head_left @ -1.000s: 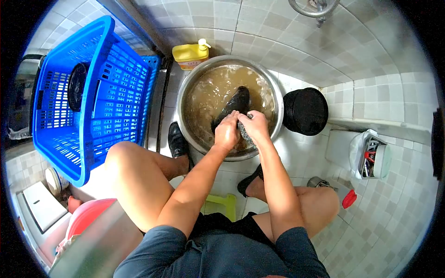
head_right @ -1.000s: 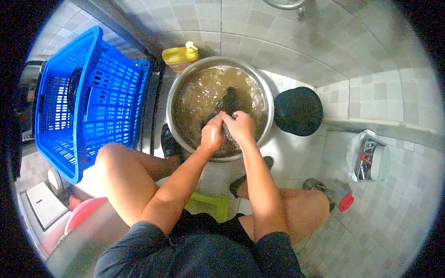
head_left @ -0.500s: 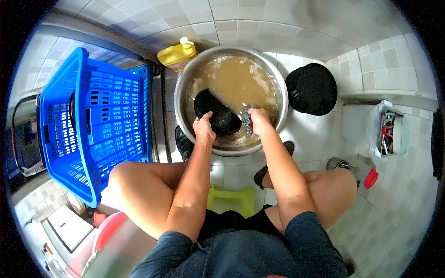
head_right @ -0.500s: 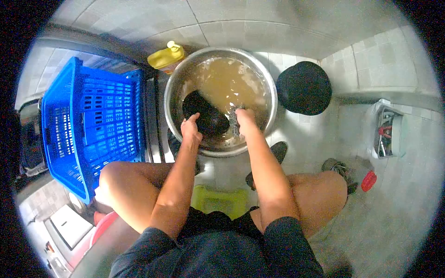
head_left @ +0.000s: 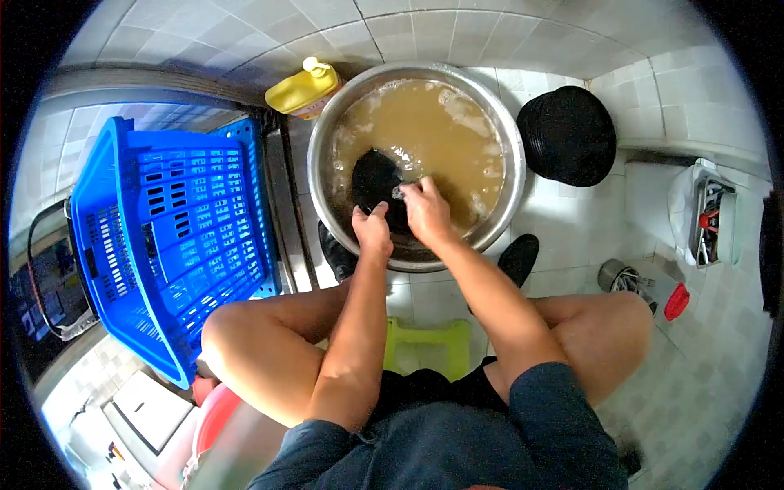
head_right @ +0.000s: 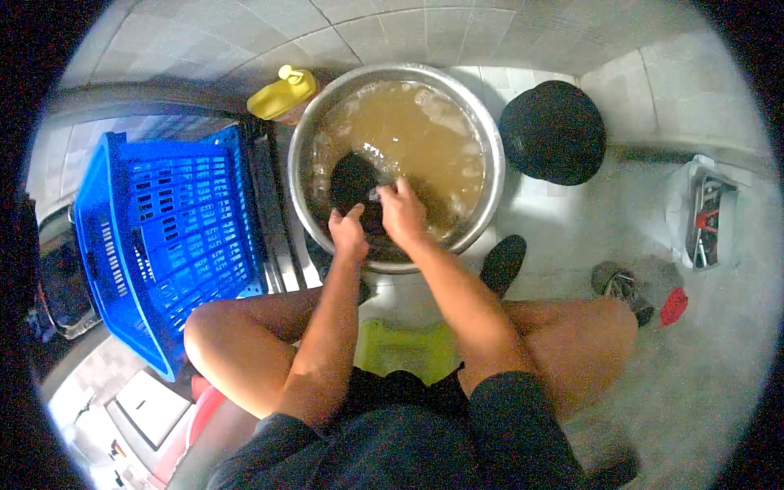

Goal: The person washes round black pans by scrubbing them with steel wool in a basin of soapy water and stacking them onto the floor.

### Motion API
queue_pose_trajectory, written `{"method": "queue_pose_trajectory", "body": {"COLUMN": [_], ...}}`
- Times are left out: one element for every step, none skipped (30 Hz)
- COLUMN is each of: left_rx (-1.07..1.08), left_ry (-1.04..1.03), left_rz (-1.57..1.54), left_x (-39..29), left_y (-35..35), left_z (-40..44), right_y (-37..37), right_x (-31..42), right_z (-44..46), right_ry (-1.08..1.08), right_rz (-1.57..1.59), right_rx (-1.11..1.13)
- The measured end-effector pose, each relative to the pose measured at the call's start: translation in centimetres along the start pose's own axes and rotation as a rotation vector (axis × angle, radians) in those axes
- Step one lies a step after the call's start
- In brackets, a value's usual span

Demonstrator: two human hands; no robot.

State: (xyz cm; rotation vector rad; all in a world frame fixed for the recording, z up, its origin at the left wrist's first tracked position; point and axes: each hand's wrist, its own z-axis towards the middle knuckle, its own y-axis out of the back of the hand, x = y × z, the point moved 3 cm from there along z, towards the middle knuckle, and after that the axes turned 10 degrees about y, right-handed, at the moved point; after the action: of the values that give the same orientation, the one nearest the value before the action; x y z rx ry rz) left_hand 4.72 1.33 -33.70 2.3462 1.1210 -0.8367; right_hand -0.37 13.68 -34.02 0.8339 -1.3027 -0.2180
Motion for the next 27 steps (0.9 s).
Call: {"method": "queue_pose_trajectory", "body": {"left_rx": [0.0, 0.001, -0.012, -0.02, -0.028, 0.013, 0.052, 0.048, 0.067, 0.087, 0.082, 0.075, 0.093, 0.112, 0.043, 0.03, 0.017, 0.022, 0.046, 0.033, 0.019, 0.032, 0.031, 0.059, 0.086, 0.124, 0.1], "left_ry": [0.086, 0.083, 0.073, 0.068, 0.062, 0.065, 0.068, 0.069, 0.066, 0.063, 0.072, 0.082, 0.07, 0.058, 0.081, 0.08, 0.08, 0.068, 0.059, 0.05, 0.041, 0.038, 0.039, 0.031, 0.023, 0.0, 0.002], "left_rz": [-0.033, -0.021, 0.002, 0.013, 0.024, 0.067, 0.108, 0.107, 0.075, 0.043, 0.04, 0.039, 0.056, 0.077, 0.116, 0.127, 0.139, 0.143, 0.14, 0.177, 0.213, 0.213, 0.203, 0.154, 0.104, 0.072, 0.126], "left_x": [0.4, 0.5, 0.4, 0.4, 0.5, 1.1, 1.3, 1.4, 1.3, 1.4, 1.6, 1.8, 1.8, 1.8, 0.0, 0.3, 0.5, 0.8, 0.8, 0.8, 0.8, 0.7, 0.5, 0.7, 0.8, 0.9, 1.2], "left_y": [0.1, 0.0, -0.1, 0.0, 0.1, 0.4, 0.5, 0.6, 0.5, 0.4, 0.5, 0.6, 0.6, 0.7, -0.2, -0.2, -0.2, -0.1, -0.2, -0.1, -0.1, -0.1, -0.1, -0.2, -0.2, -0.1, 0.2], "left_z": [0.0, -0.1, -0.5, -0.3, 0.0, 0.8, 1.2, 1.5, 1.5, 1.6, 1.6, 1.5, 1.6, 1.7, -0.5, -0.5, -0.5, -0.4, -0.5, -0.4, -0.5, -0.5, -0.7, -0.5, -0.4, -0.2, 0.3], "right_y": [0.1, 0.4, 0.2, -0.4, -0.9, -0.9, -0.8, -0.8, -1.7, -2.5, -2.9, -3.1, -3.0, -3.1, -3.8, -4.0, -4.3, -4.0, -3.7, -3.5, -3.8, -3.9, -4.3, -4.1, -4.2, -4.0, -3.4], "right_x": [-0.7, -1.3, -2.0, -2.8, -3.4, -3.0, -2.3, -1.5, -0.5, 0.5, 1.1, 1.6, 1.8, 1.4, 0.5, -0.1, -0.9, -1.2, -1.4, -1.4, -1.4, -1.4, -1.0, -0.2, 0.7, 1.2, 1.7], "right_z": [0.7, 1.4, 2.0, 2.6, 3.1, 3.3, 3.4, 3.6, 3.3, 3.4, 3.8, 4.2, 4.8, 5.7, 6.4, 7.2, 7.9, 8.8, 9.4, 9.9, 10.1, 9.7, 9.2, 8.9, 8.6, 8.2, 7.9], "right_ry": [-0.009, 0.026, -0.034, -0.092, -0.112, -0.111, -0.141, -0.17, -0.076, -0.024, 0.031, 0.086, 0.138, 0.083, 0.082, 0.08, 0.019, -0.013, -0.062, -0.108, -0.113, -0.105, 0.019, 0.141, 0.159, 0.212, 0.255], "right_rz": [-0.065, -0.119, -0.167, -0.217, -0.256, -0.252, -0.172, -0.094, -0.032, 0.013, 0.062, 0.115, 0.116, 0.081, 0.012, -0.058, -0.151, -0.153, -0.162, -0.172, -0.134, -0.136, -0.003, 0.128, 0.212, 0.26, 0.256], "right_rx": [-0.004, -0.028, -0.026, -0.022, -0.039, -0.037, 0.016, 0.067, 0.05, 0.109, 0.122, 0.136, 0.069, 0.094, 0.025, -0.044, -0.036, -0.025, 0.007, 0.043, 0.038, 0.045, 0.131, 0.215, 0.305, 0.447, 0.533]}}
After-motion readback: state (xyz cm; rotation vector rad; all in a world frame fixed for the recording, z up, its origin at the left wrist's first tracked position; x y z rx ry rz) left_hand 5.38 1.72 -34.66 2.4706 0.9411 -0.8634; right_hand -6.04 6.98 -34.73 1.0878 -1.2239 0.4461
